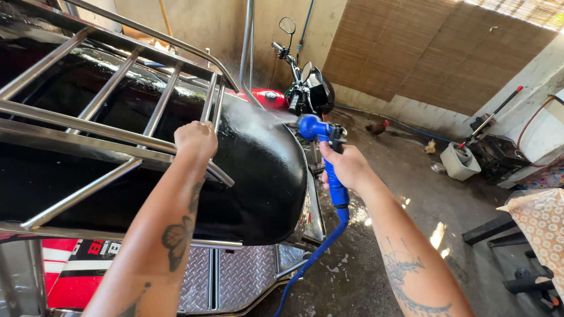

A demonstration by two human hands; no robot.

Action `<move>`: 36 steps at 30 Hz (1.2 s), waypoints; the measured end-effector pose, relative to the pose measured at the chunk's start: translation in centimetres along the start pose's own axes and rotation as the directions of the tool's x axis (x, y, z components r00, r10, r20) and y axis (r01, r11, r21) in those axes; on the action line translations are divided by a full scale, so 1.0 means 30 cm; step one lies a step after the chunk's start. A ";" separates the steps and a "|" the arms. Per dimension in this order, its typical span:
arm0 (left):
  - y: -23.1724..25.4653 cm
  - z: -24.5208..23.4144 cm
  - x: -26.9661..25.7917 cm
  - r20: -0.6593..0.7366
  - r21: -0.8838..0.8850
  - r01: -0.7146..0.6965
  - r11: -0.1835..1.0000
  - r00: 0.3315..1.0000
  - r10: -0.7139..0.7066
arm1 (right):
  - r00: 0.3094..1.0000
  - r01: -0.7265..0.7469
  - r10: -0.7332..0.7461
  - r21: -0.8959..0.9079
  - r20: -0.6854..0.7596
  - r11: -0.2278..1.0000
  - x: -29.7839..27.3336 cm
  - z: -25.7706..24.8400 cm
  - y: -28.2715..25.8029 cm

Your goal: Washing a motorized tricycle using a water hose.

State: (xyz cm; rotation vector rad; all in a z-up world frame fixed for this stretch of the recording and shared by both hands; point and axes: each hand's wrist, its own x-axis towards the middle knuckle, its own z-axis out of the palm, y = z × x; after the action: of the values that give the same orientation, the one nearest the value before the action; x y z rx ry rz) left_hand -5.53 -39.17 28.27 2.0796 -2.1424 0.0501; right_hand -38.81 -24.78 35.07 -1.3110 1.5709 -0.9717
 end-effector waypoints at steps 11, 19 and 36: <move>-0.028 0.034 0.012 -0.095 -0.168 -0.033 0.985 0.995 0.017 | 0.965 -0.251 0.248 -0.029 -0.084 0.967 -0.218 -0.196 0.333; -0.026 0.041 0.004 -0.169 -0.168 0.030 0.985 0.984 -0.059 | 0.943 -0.268 0.299 -0.197 0.147 0.943 -0.500 -0.076 0.439; -0.044 0.272 -0.619 -0.687 -0.392 -0.632 0.668 0.684 0.244 | 0.998 -0.014 0.041 -0.447 0.050 0.894 -0.612 0.270 0.320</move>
State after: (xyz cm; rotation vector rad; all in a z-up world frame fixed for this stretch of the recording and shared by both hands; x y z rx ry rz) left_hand -4.50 -21.88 17.59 0.9325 -1.8707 0.0455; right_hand -32.70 -5.55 25.68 -1.6047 1.8306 -0.5600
